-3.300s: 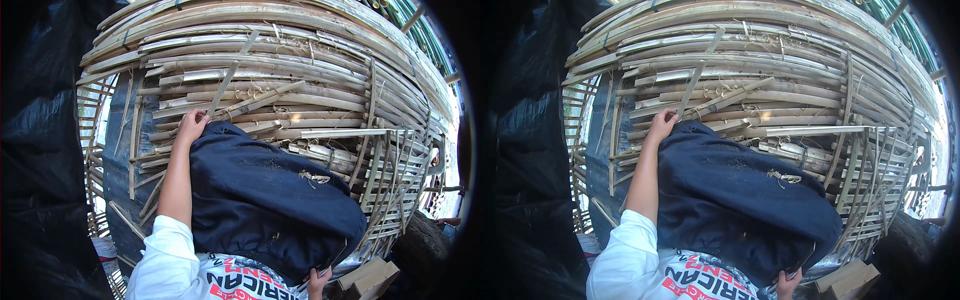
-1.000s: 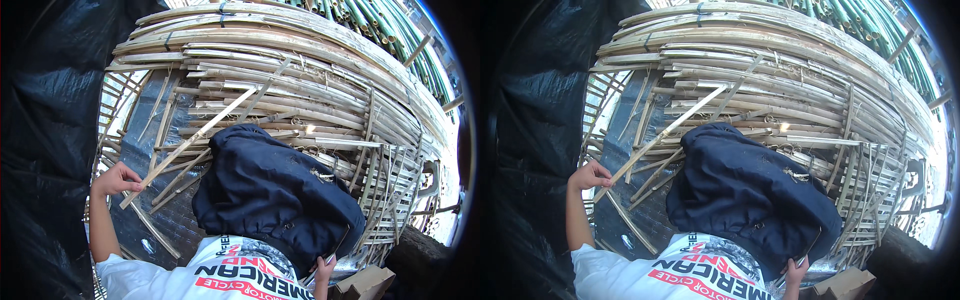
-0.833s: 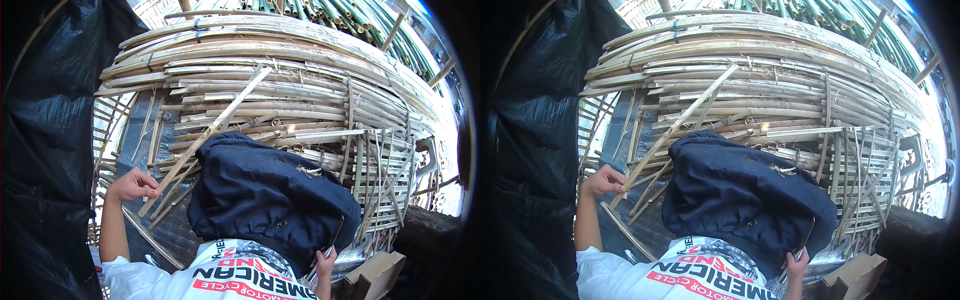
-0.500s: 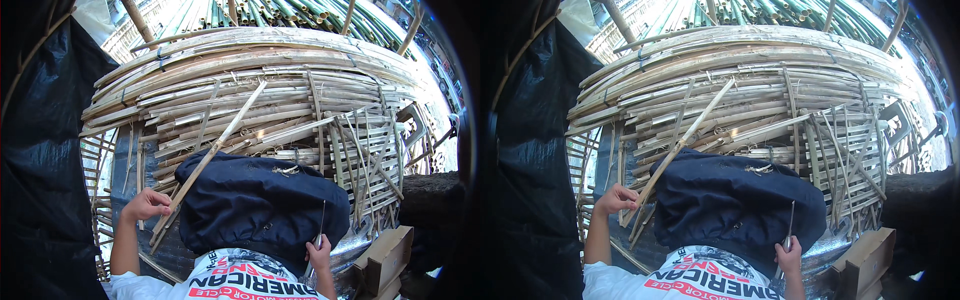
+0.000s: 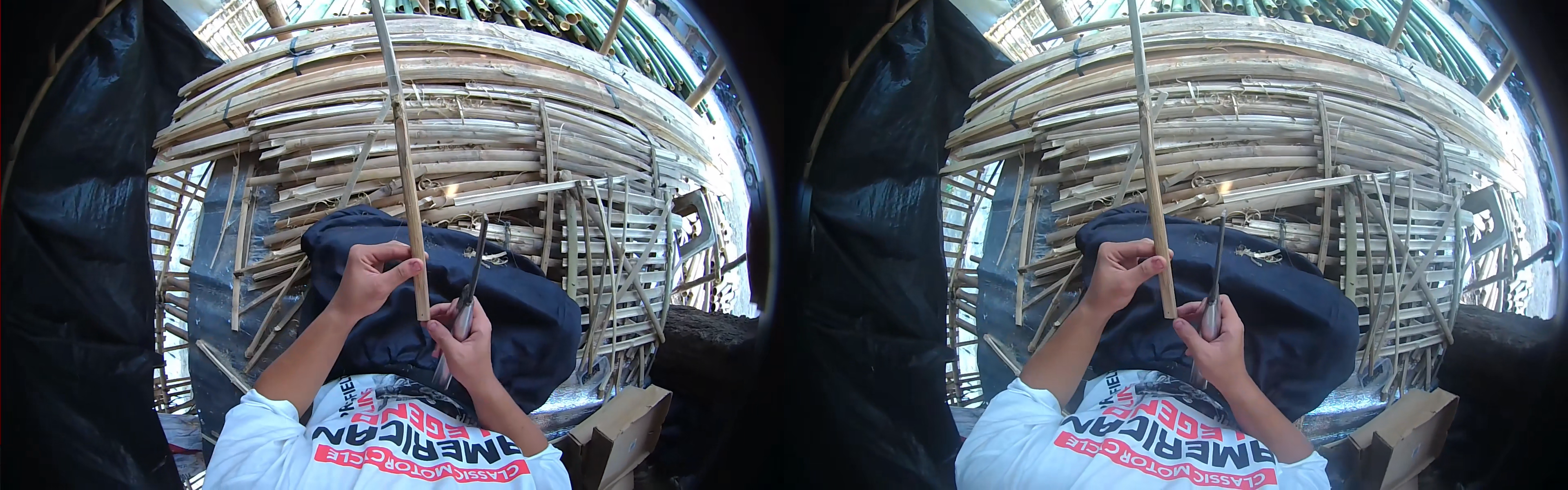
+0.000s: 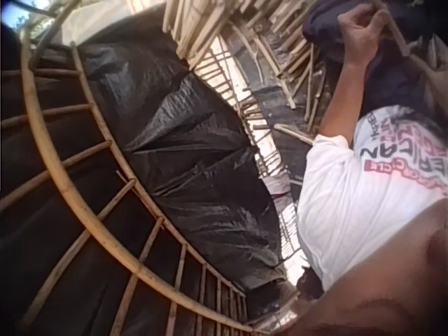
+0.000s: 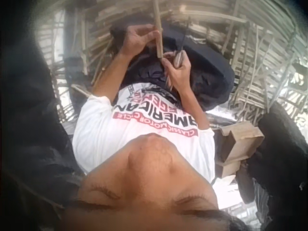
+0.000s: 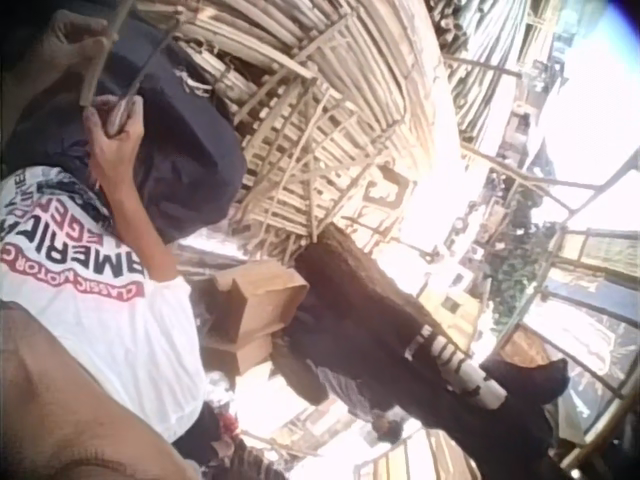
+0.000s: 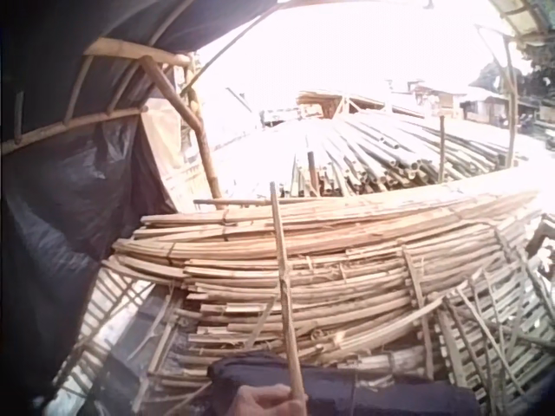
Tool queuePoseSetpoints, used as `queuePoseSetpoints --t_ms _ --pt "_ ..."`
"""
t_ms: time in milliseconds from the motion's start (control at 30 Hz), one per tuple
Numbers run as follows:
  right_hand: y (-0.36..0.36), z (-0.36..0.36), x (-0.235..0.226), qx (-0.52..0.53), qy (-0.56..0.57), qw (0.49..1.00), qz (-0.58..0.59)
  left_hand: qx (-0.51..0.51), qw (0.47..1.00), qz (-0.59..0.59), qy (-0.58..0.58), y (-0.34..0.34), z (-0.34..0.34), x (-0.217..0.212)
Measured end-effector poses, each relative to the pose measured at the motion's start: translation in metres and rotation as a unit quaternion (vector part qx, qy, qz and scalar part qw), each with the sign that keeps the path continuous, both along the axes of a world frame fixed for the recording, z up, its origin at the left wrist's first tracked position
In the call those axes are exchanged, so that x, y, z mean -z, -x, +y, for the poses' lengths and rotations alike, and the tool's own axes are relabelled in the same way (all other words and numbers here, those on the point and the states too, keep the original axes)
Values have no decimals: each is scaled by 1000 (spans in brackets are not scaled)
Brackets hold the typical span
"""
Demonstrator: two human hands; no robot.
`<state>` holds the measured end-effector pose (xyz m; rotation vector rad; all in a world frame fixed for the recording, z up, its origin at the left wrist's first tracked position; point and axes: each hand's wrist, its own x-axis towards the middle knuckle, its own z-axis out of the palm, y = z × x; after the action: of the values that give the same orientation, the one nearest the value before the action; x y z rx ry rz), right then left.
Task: The person assembles a bamboo lattice frame by fitting thin bamboo strips into the structure, trimming the ends with a large knife, and securing the pieces by hand while seated in a workshop.
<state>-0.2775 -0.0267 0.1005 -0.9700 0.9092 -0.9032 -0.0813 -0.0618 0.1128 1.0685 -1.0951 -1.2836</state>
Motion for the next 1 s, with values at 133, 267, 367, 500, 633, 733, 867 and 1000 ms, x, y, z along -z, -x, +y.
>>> queuePoseSetpoints --t_ms 133,267,367,500,633,733,867,1000 --pt "0 5 7 49 -21 995 -87 -11 1000 -12 20 12 -3 9" --pt "16 8 20 53 -25 991 -117 -21 998 -50 25 19 4 14" --pt "38 14 35 10 -32 998 -59 -13 989 -141 52 13 10 14" --pt "41 15 36 41 -24 998 -36 43 977 -196 71 -3 34 27" --pt "25 -17 19 87 5 994 -68 113 964 -232 67 -11 68 36" --pt "25 -41 6 123 84 987 -61 157 962 -216 56 -7 85 40" --pt "34 -57 2 157 117 974 -115 179 944 -271 57 -20 100 32" --pt "40 -59 -1 197 95 964 -149 173 905 -381 78 -37 109 29"
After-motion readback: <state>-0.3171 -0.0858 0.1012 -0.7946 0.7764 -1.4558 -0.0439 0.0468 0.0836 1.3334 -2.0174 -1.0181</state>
